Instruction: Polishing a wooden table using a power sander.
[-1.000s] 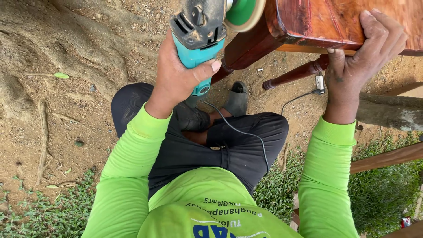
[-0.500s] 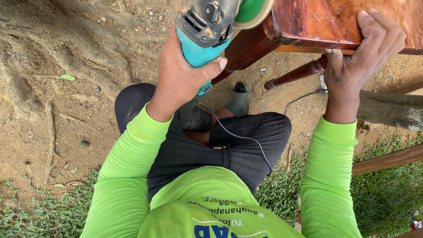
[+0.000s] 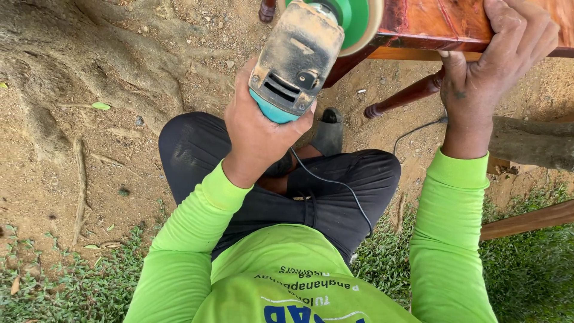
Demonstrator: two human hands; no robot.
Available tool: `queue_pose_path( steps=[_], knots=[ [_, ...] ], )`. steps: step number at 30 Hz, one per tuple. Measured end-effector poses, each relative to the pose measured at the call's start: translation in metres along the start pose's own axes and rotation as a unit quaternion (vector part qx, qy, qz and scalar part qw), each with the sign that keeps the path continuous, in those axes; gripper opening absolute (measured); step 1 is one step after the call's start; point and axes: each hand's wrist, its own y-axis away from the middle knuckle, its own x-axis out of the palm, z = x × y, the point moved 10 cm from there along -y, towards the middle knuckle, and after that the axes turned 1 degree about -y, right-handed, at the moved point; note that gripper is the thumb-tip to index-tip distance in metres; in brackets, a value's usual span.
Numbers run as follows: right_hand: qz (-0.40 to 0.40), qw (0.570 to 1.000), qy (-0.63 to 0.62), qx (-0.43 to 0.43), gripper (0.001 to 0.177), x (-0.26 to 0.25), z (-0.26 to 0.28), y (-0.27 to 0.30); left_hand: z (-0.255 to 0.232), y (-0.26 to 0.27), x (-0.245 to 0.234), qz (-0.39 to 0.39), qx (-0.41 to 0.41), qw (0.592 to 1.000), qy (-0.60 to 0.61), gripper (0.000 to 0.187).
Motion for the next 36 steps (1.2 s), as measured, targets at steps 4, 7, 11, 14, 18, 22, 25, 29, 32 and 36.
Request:
queue_pose_path(
  steps=[4,7,11,14,18,22,25,29,32,36],
  knots=[
    [-0.002,1.000,-0.004,-0.008,0.070,-0.003,0.003,-0.002,0.031,0.003,0.006,0.008,-0.064,0.982,0.179,0.070],
    [-0.002,1.000,-0.010,-0.012,0.068,-0.004,0.005,-0.002,0.040,-0.005,0.007,0.017,-0.085,0.962,0.258,0.060],
    [0.000,1.000,-0.007,-0.017,0.070,-0.003,0.002,-0.002,0.030,-0.019,0.005,0.034,-0.049,0.972,0.228,0.058],
    [0.004,1.000,0.001,-0.016,0.070,-0.001,0.001,0.000,0.032,-0.021,0.009,0.038,-0.045,0.979,0.194,0.055],
    [0.010,1.000,0.000,-0.017,0.072,0.003,-0.006,0.000,0.029,-0.020,0.016,0.058,-0.049,0.972,0.221,0.056],
    [0.011,1.000,0.005,-0.024,0.072,0.004,-0.006,0.000,0.021,-0.013,0.014,0.035,-0.051,0.984,0.165,0.061],
    [0.011,1.000,0.012,-0.023,0.069,0.006,-0.009,-0.001,0.006,-0.007,0.012,0.017,-0.044,0.993,0.106,0.071],
    [0.006,0.999,0.022,-0.039,0.061,0.005,-0.008,-0.002,-0.007,-0.001,0.008,-0.008,-0.047,0.996,0.079,0.073],
    [0.010,0.999,0.008,-0.044,0.056,0.006,-0.011,-0.003,0.017,0.011,0.009,-0.031,-0.070,0.971,0.225,0.060],
    [0.017,0.998,-0.001,-0.055,0.054,0.007,-0.019,-0.002,0.023,0.006,0.007,-0.046,-0.092,0.956,0.273,0.060]
  ],
)
